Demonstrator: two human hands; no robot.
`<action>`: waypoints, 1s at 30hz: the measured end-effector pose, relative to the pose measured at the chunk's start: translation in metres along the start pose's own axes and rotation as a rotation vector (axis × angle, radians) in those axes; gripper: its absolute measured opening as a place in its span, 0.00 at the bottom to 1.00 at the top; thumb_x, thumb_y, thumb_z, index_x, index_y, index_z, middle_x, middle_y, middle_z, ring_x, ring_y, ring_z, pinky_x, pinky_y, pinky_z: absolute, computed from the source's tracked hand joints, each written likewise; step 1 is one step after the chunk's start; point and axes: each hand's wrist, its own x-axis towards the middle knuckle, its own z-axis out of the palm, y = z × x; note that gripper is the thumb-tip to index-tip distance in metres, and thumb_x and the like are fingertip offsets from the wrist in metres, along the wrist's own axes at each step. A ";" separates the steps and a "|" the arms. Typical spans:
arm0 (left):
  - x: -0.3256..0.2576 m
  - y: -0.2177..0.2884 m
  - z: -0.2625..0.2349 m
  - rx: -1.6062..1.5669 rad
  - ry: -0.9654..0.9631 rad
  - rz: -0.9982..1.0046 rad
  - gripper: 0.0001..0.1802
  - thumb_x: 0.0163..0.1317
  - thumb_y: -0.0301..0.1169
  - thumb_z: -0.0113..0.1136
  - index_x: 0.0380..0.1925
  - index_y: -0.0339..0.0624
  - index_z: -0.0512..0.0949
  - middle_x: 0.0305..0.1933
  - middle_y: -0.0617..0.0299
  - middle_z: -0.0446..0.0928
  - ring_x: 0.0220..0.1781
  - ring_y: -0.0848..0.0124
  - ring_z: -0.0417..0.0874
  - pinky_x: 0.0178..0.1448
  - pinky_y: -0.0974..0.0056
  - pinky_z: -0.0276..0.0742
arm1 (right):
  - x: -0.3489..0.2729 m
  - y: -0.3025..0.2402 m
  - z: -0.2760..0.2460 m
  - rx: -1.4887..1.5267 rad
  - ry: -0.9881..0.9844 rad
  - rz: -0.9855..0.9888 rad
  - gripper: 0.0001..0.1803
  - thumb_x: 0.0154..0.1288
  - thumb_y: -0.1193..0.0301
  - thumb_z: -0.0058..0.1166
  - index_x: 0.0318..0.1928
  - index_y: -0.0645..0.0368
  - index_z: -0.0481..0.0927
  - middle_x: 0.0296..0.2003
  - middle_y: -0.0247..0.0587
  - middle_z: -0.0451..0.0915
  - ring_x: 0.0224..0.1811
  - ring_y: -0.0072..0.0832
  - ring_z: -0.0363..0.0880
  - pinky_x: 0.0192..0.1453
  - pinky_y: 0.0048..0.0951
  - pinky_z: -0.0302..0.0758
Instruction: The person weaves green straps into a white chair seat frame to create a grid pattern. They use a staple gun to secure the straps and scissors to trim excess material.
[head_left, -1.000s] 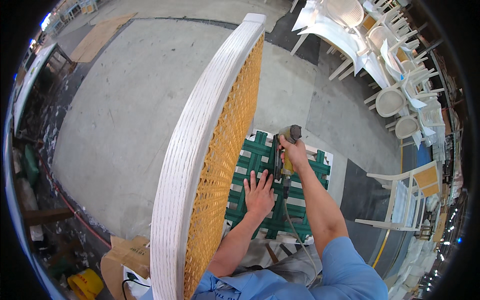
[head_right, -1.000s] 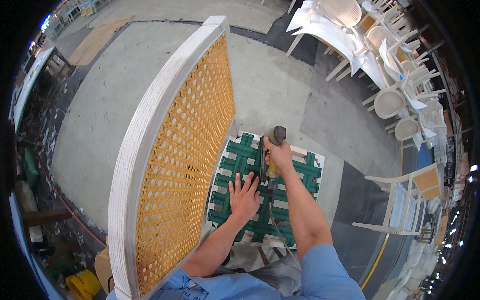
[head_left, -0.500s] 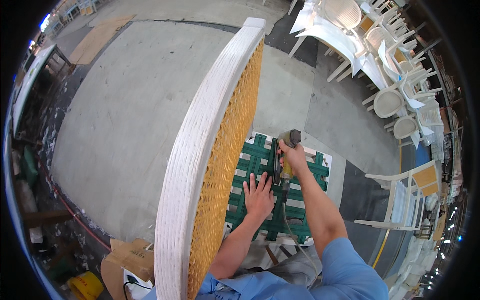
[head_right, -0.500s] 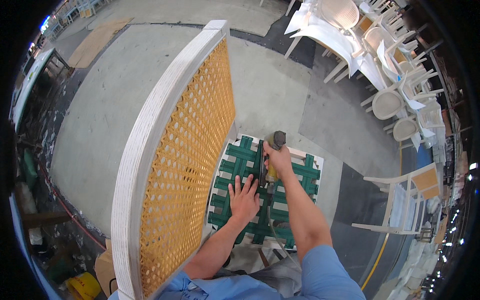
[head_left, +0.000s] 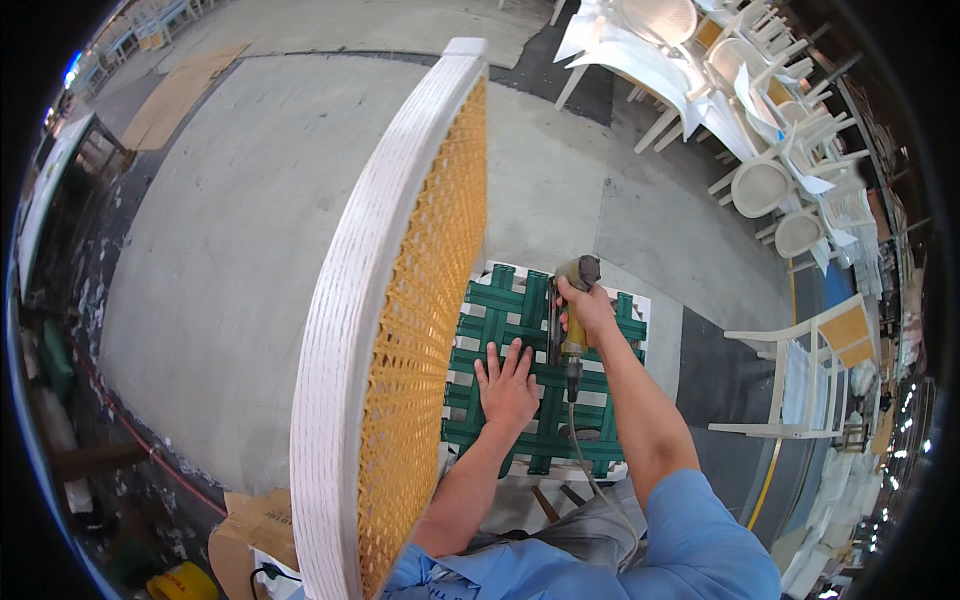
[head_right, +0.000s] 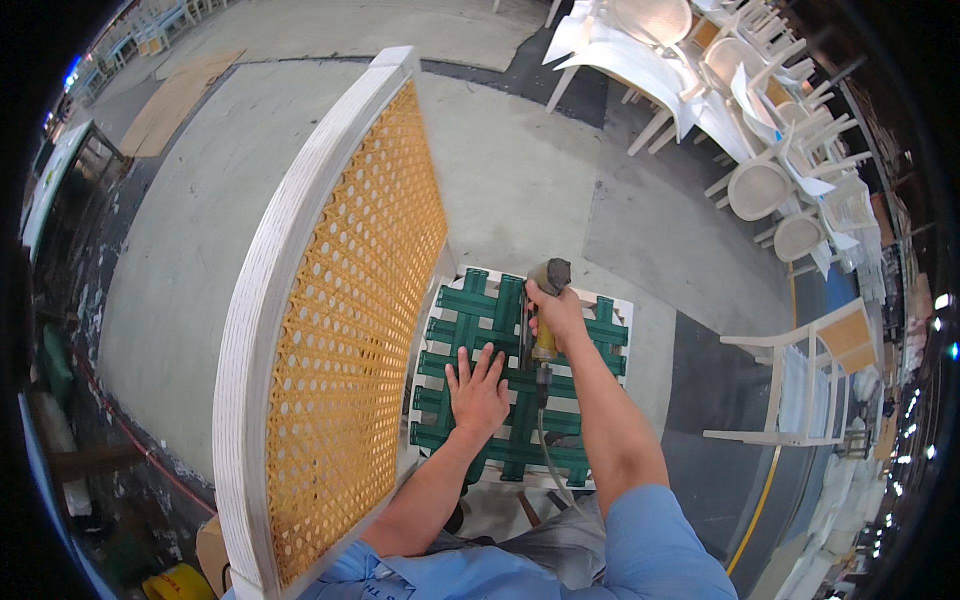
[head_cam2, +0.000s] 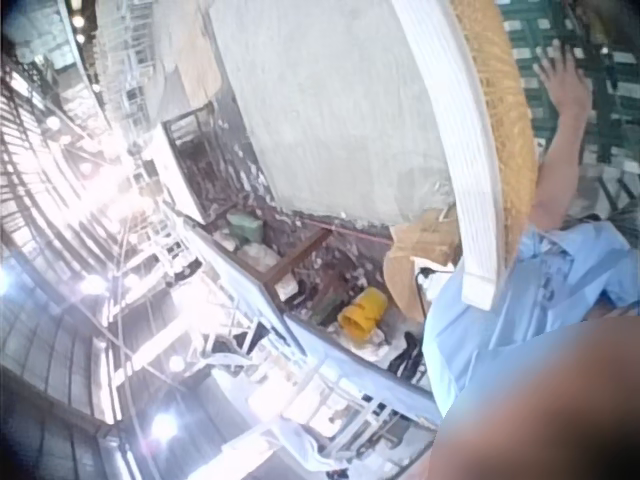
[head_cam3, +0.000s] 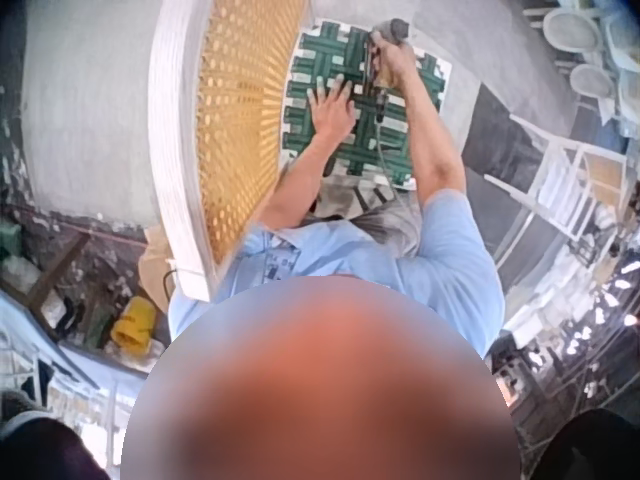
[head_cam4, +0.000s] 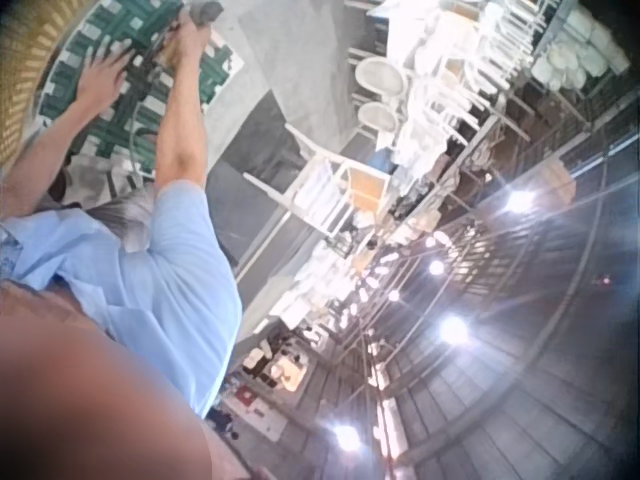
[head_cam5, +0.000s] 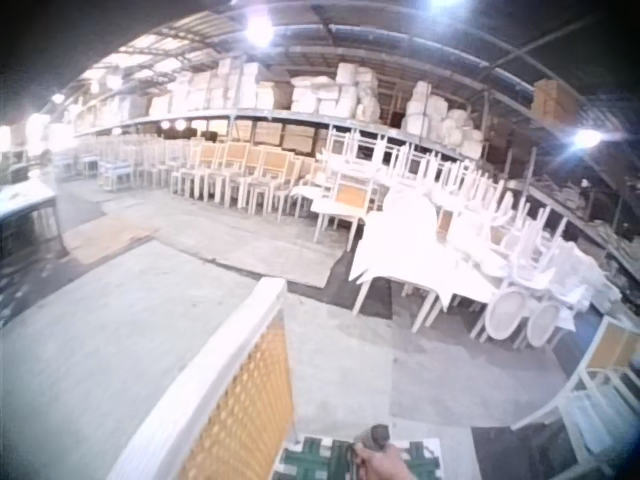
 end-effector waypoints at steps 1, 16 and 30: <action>0.001 -0.002 0.000 -0.005 0.009 -0.001 0.29 0.68 0.41 0.53 0.70 0.57 0.67 0.79 0.67 0.55 0.82 0.46 0.45 0.80 0.35 0.36 | -0.010 -0.003 -0.007 0.011 -0.003 -0.013 0.17 0.67 0.58 0.63 0.41 0.59 0.77 0.28 0.34 0.78 0.19 0.24 0.74 0.21 0.29 0.73; -0.001 -0.027 -0.008 -0.124 0.056 0.301 0.24 0.67 0.31 0.54 0.62 0.38 0.73 0.68 0.45 0.71 0.71 0.49 0.68 0.76 0.50 0.58 | -0.417 0.141 -0.285 0.106 0.661 0.262 0.20 0.67 0.58 0.63 0.50 0.58 0.79 0.38 0.37 0.81 0.25 0.24 0.77 0.27 0.29 0.77; -0.163 -0.012 -0.015 -0.071 -1.172 0.154 0.21 0.67 0.35 0.58 0.58 0.37 0.79 0.42 0.55 0.85 0.38 0.69 0.84 0.47 0.64 0.79 | -0.499 0.396 -0.313 0.616 0.731 0.419 0.25 0.64 0.54 0.66 0.50 0.61 0.77 0.36 0.38 0.80 0.29 0.28 0.79 0.31 0.35 0.79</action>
